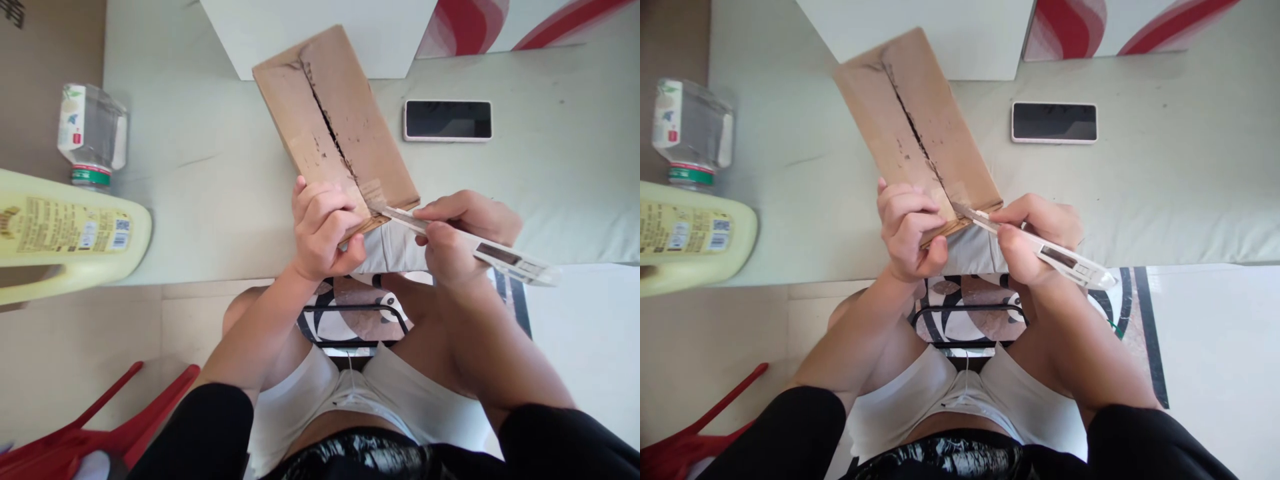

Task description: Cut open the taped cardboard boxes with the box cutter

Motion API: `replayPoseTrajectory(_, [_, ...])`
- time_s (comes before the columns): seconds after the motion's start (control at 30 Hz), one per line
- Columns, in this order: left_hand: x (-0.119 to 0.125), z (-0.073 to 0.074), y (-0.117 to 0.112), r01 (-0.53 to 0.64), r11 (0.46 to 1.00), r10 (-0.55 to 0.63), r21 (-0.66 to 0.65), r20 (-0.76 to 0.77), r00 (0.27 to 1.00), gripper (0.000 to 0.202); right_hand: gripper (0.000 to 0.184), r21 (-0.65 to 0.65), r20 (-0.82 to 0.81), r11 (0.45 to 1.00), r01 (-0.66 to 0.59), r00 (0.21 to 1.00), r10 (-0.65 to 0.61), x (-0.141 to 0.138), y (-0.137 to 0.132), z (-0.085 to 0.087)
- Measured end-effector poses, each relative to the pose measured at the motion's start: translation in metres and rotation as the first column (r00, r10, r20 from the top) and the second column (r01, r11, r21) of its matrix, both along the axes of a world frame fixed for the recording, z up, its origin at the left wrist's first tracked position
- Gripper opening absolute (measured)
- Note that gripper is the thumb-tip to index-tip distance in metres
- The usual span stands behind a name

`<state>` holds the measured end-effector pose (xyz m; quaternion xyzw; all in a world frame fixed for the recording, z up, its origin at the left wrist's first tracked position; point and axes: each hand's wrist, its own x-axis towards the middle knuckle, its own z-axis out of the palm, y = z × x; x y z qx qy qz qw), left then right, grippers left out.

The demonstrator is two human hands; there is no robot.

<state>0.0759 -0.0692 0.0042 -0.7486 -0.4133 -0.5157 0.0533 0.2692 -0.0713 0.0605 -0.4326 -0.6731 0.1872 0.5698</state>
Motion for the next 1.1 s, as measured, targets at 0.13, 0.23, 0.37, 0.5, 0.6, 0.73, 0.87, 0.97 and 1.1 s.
replayPoseTrajectory(0.13, [0.004,0.007,0.002,0.054,0.994,-0.061,0.091,0.072,0.995,0.011,0.016,0.130,0.098,0.992,-0.003,0.995,-0.010,-0.003,0.003,0.008])
replayPoseTrajectory(0.23, [0.005,0.009,0.002,0.015,0.996,-0.020,0.089,0.050,0.999,0.016,0.015,0.178,0.113,0.984,-0.017,0.994,-0.003,-0.004,0.005,0.010])
replayPoseTrajectory(0.37, [0.002,0.003,0.001,0.002,0.999,-0.002,0.045,0.006,1.000,0.025,0.009,0.231,0.145,0.971,-0.056,0.989,0.023,-0.004,0.007,0.011])
replayPoseTrajectory(0.5, [0.001,-0.002,0.000,-0.039,0.999,0.040,0.029,-0.020,0.999,0.032,0.009,0.234,0.170,0.967,-0.101,0.984,0.061,-0.002,0.008,0.013])
replayPoseTrajectory(0.6, [0.002,-0.001,0.000,-0.056,0.998,0.057,0.032,-0.029,0.998,0.033,0.010,0.224,0.210,0.966,-0.128,0.974,0.081,0.000,0.008,0.015])
replayPoseTrajectory(0.73, [0.004,0.002,0.001,0.001,0.995,-0.003,0.097,0.015,1.000,0.024,0.008,0.231,0.239,0.960,-0.160,0.965,0.104,0.002,0.009,0.016])
replayPoseTrajectory(0.87, [0.004,0.002,0.002,0.016,0.994,-0.019,0.108,0.023,1.000,0.022,0.008,0.185,0.203,0.967,-0.177,0.969,0.139,0.002,0.008,0.016])
replayPoseTrajectory(0.97, [0.004,0.001,0.002,0.007,0.993,-0.007,0.121,0.004,1.000,0.022,0.008,0.165,0.175,0.969,-0.186,0.972,0.157,0.003,0.007,0.017])
replayPoseTrajectory(1.1, [0.006,0.006,0.002,-0.024,0.988,0.026,0.151,-0.012,1.000,0.021,0.009,0.160,0.185,0.964,-0.210,0.966,0.180,0.003,0.007,0.020])
